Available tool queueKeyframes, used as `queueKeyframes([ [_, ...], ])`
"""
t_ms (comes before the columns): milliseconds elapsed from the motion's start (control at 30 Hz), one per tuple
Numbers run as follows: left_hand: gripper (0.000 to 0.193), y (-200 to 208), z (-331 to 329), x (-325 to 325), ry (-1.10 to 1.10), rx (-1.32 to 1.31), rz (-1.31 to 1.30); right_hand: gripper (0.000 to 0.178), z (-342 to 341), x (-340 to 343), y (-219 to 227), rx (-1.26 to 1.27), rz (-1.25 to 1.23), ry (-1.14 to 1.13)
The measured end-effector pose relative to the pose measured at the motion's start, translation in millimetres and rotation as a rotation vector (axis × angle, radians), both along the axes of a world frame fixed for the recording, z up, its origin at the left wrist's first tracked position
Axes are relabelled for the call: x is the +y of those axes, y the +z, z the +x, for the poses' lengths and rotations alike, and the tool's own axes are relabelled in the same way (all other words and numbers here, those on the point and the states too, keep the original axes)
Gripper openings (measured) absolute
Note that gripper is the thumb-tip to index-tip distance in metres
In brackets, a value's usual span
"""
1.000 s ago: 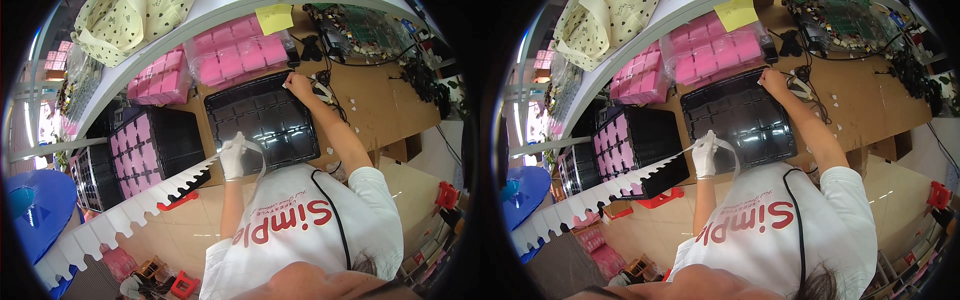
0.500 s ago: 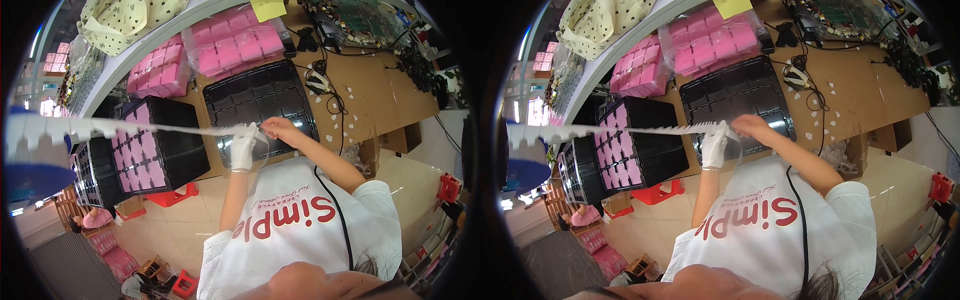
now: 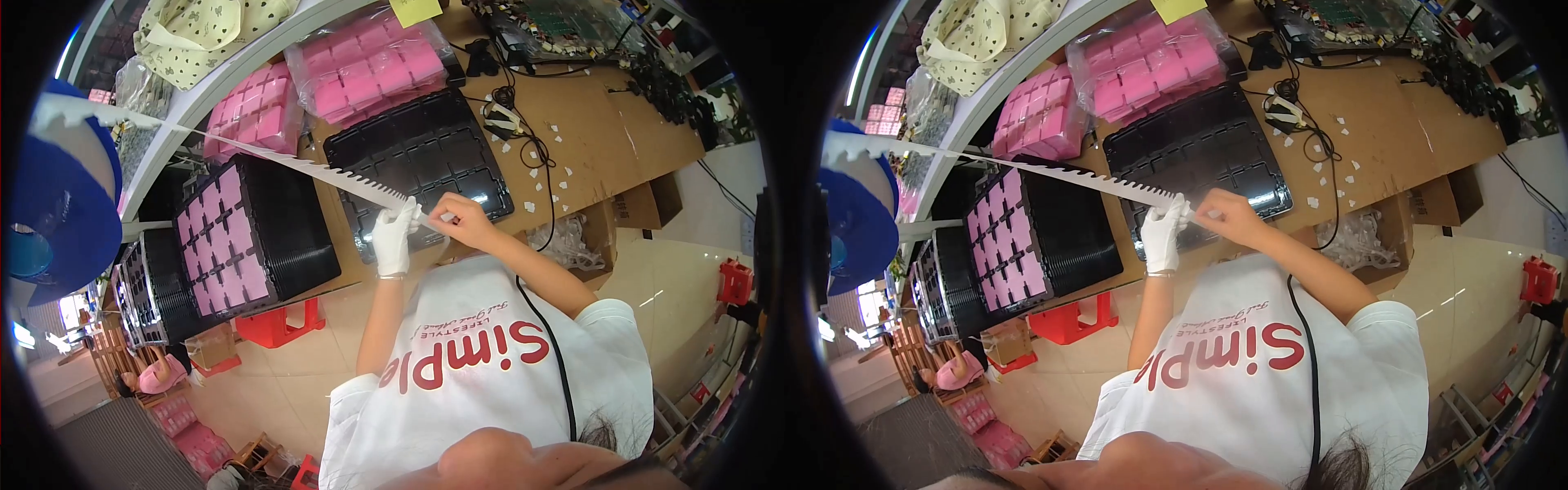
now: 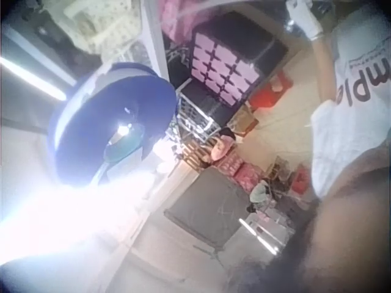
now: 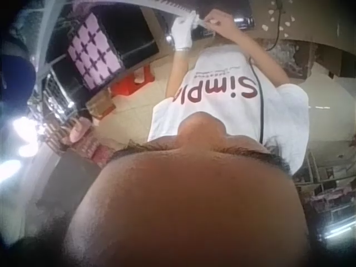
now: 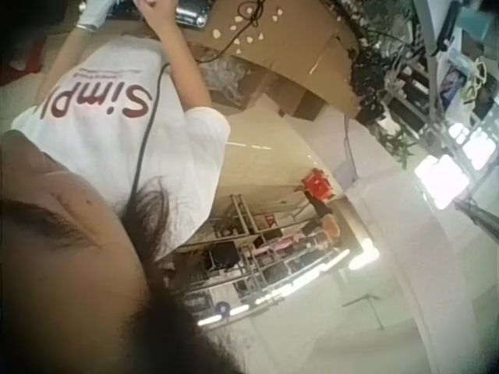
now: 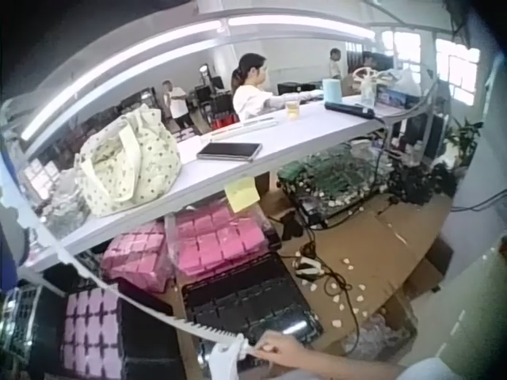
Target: The person places white component strips into black assembly trays by hand.
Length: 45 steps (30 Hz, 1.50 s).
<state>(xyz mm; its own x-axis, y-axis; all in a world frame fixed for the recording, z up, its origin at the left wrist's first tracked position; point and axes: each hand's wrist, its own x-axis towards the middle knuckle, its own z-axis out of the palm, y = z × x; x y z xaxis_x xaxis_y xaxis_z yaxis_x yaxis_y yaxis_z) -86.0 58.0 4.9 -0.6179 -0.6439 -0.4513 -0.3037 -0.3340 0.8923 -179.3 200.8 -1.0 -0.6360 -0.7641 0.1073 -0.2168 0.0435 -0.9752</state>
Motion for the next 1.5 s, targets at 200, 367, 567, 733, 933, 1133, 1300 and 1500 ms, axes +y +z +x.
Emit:
queueKeyframes([
  [200,0.027,-24,27,-6,0.009,0.006,-0.024,0.011,-70,60,-63,0.101,0.310,-0.114],
  [367,0.025,-26,29,-6,-0.011,-0.015,-0.027,0.012,-77,64,-79,0.315,0.616,-0.171],
  [567,0.027,-21,30,-6,0.011,-0.006,-0.031,0.015,-65,57,-86,0.428,0.575,-0.337],
  [733,0.019,-15,29,-6,0.023,-0.011,-0.021,0.016,-66,55,-93,0.417,0.643,-0.353],
  [933,0.018,-23,44,-16,-0.002,0.020,-0.109,0.018,-75,87,-50,0.110,0.345,-0.084],
  [1133,0.017,-45,96,-28,0.028,-0.095,-0.283,0.019,-79,229,-129,-0.052,0.230,-1.018],
  [1300,0.026,-69,158,-28,-0.078,-0.268,-0.520,0.017,-35,325,-185,0.096,0.716,-1.372],
  [1500,0.040,-126,221,-19,-0.346,-0.711,-0.885,0.011,-3,362,-217,-0.188,0.749,-1.168],
])
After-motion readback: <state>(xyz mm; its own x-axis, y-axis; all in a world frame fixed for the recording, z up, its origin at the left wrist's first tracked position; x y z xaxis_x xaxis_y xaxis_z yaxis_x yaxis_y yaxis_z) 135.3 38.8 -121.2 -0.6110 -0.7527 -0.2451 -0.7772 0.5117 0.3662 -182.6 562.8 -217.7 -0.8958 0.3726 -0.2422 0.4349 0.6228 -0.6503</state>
